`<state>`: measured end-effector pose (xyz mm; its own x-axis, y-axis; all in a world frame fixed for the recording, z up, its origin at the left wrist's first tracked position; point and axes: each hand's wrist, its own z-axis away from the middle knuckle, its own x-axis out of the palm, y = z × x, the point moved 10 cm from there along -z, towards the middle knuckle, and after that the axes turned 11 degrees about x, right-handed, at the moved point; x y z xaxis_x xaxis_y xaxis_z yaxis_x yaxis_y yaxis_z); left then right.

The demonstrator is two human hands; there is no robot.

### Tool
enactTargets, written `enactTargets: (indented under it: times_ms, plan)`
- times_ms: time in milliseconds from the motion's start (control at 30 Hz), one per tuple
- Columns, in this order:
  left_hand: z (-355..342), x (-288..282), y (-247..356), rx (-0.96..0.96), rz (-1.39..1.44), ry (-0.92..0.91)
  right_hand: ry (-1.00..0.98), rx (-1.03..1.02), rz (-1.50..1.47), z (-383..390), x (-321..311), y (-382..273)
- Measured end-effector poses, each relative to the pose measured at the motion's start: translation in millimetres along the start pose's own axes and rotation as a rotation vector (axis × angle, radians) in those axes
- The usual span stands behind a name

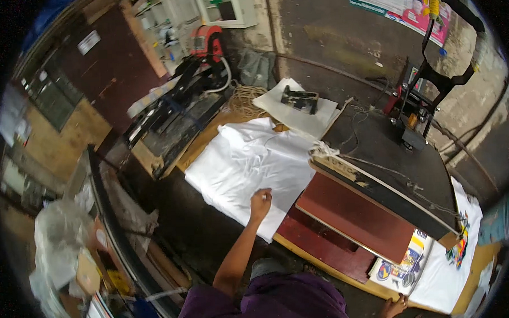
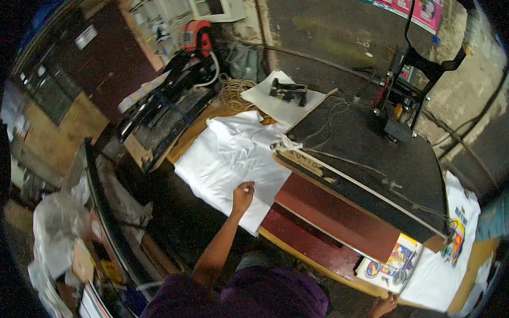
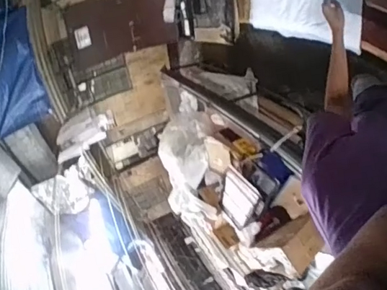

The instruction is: Operating a heat press machine to apply graphics to white t-shirts.

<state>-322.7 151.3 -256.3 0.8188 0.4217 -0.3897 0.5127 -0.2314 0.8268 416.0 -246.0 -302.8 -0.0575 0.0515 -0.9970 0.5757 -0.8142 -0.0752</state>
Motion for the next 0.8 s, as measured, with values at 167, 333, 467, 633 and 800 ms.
enactTargets:
  times_ms: [167, 333, 467, 633, 800]
  plan:
    - [-128, 17, -46, 0.298, -0.285, -0.101, -0.305, 0.203, -1.247, 114, 49, -80]
    - [-222, 55, -51, 0.49, -0.487, -0.17, -0.211, -0.32, -0.436, 224, 17, -224]
    - [-252, 89, -65, 0.488, -0.806, -0.297, -0.334, -0.582, -0.211, 296, -36, -353]
    - [-274, 101, -89, 0.481, -0.899, -0.604, -0.351, -0.728, -0.328, 321, -95, -486]
    - [-210, 47, -46, 0.271, 0.08, -1.076, -0.567, -0.626, -0.563, 302, -68, -599]
